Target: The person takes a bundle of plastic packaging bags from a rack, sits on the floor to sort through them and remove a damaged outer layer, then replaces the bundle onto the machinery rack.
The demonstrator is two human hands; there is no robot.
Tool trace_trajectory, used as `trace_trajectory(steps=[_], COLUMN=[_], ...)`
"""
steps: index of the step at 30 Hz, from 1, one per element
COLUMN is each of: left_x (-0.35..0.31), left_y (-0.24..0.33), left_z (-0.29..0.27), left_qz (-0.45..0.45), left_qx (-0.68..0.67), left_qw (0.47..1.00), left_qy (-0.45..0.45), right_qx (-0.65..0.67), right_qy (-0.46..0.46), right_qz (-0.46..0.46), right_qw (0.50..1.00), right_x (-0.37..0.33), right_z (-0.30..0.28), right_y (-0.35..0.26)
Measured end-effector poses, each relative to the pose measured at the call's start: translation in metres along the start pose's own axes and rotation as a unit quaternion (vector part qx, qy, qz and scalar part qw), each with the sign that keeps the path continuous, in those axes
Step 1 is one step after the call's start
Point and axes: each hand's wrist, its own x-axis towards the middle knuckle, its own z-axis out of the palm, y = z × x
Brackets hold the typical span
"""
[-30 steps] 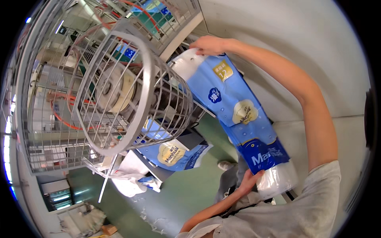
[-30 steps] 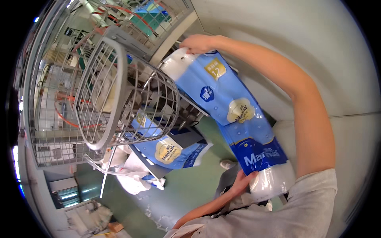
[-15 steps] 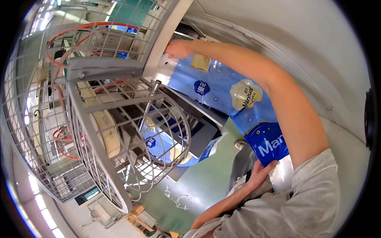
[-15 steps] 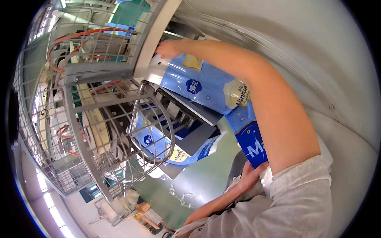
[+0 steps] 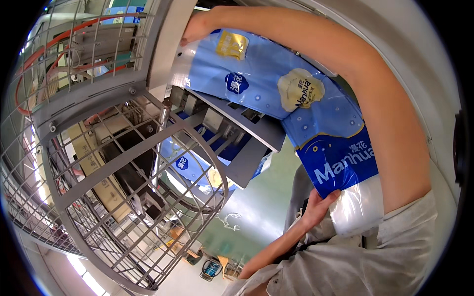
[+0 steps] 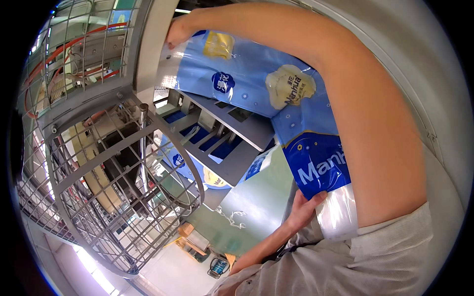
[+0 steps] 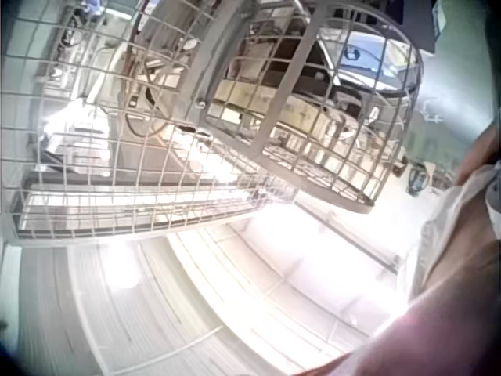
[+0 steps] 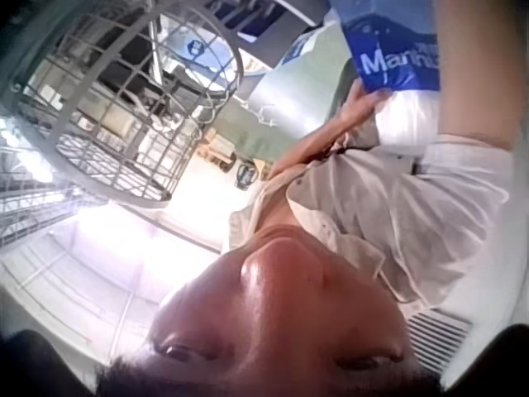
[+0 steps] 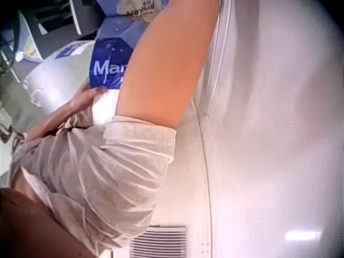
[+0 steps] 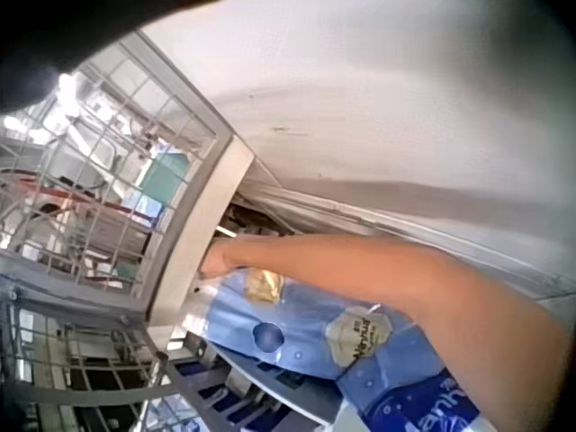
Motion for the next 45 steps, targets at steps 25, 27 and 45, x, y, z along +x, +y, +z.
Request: trace_trajectory(steps=[25, 27, 45], left_x=[0.0, 0.002, 0.008], left_y=[-0.007, -0.01, -0.019], left_z=[-0.007, -0.007, -0.012], left_qz=[-0.028, -0.026, -0.01], left_qx=[0.011, 0.007, 0.029], left_qw=[1.0, 1.0, 0.999], left_qy=[-0.004, 0.001, -0.009], right_qx=[0.011, 0.074, -0.003], right_qy=[-0.162, -0.132, -0.036], right_qz=[-0.076, -0.034, -0.099], right_qw=[0.984, 0.988, 0.994], right_x=[0.064, 0.058, 0.041], right_z=[0.015, 0.02, 0.028], right_y=[0.083, 0.079, 0.048])
